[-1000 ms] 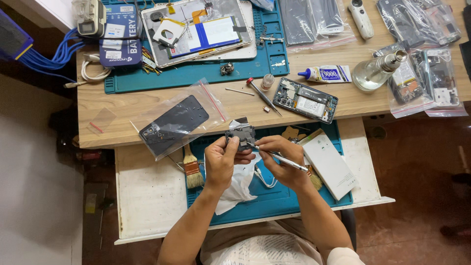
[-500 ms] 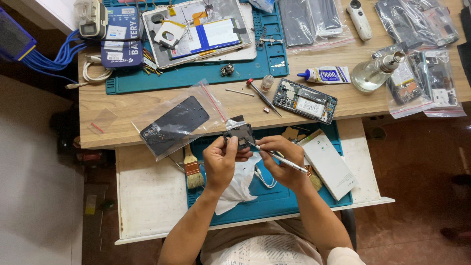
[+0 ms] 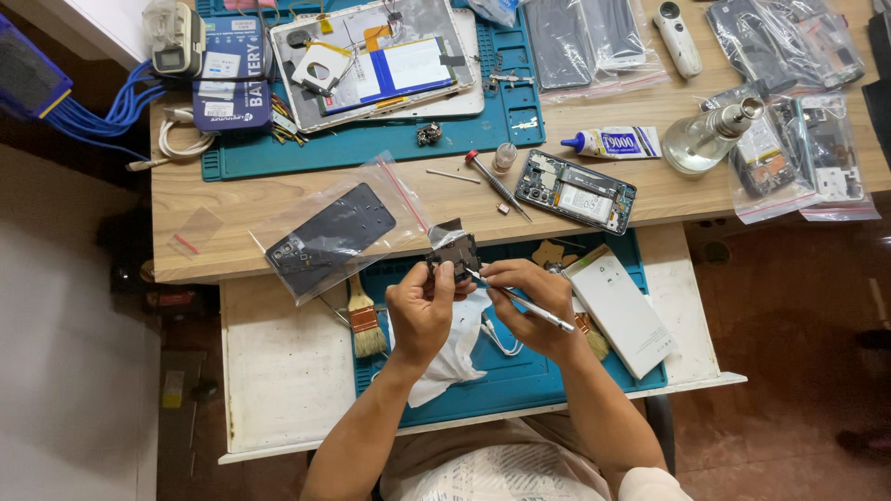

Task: The person cleans a small black electronic component using a cotton swab and a brush. They wipe the component's surface and crevices, then use a brush to remove debris. The person continues to clean the component with a cotton swab.

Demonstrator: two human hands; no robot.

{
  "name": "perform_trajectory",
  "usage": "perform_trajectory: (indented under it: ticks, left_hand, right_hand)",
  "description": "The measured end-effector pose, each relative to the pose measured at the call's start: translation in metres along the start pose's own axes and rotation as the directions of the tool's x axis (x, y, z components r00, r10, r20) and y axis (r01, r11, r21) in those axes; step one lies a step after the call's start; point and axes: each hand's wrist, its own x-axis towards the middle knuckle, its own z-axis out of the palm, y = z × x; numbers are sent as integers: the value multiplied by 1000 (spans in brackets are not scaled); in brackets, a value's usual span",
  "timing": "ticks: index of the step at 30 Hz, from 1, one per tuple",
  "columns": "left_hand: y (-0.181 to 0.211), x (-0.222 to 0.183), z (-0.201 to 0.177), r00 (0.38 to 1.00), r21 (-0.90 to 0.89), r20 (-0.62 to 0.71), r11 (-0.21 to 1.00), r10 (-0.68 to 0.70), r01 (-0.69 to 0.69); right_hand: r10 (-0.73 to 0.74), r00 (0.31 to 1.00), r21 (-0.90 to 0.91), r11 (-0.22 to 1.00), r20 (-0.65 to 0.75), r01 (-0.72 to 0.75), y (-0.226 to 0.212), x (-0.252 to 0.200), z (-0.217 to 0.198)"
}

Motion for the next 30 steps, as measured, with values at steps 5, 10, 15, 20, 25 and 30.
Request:
perform_trajectory:
  ticks: [5, 10, 15, 20, 25, 30]
  left_hand:
    - [9, 3, 4, 986, -182, 23, 969, -164, 165]
    - [6, 4, 3, 954, -340, 14, 896, -300, 287]
    - [-3, 4, 3, 934, -424, 18, 844, -356, 329]
    - [-4, 4, 2, 926, -445, 26, 825, -377, 349]
    - [0, 4, 3, 913, -468, 50, 798, -405, 380]
    - [-9, 5, 1, 915, -519, 36, 775, -402, 361]
  right_hand:
    - [-160, 987, -190, 968, 30, 162, 5, -4, 2]
    - [-297, 953, -279, 912, 57, 301, 3, 0, 9]
    - [-339, 938, -278, 897, 70, 345, 3, 2, 11]
    - [-356, 932, -278, 891, 65, 360, 4, 1, 12]
    - [-356, 934, -229, 908, 22, 351, 5, -2, 9]
    - [-236, 955, -222, 955, -177, 195, 19, -13, 1]
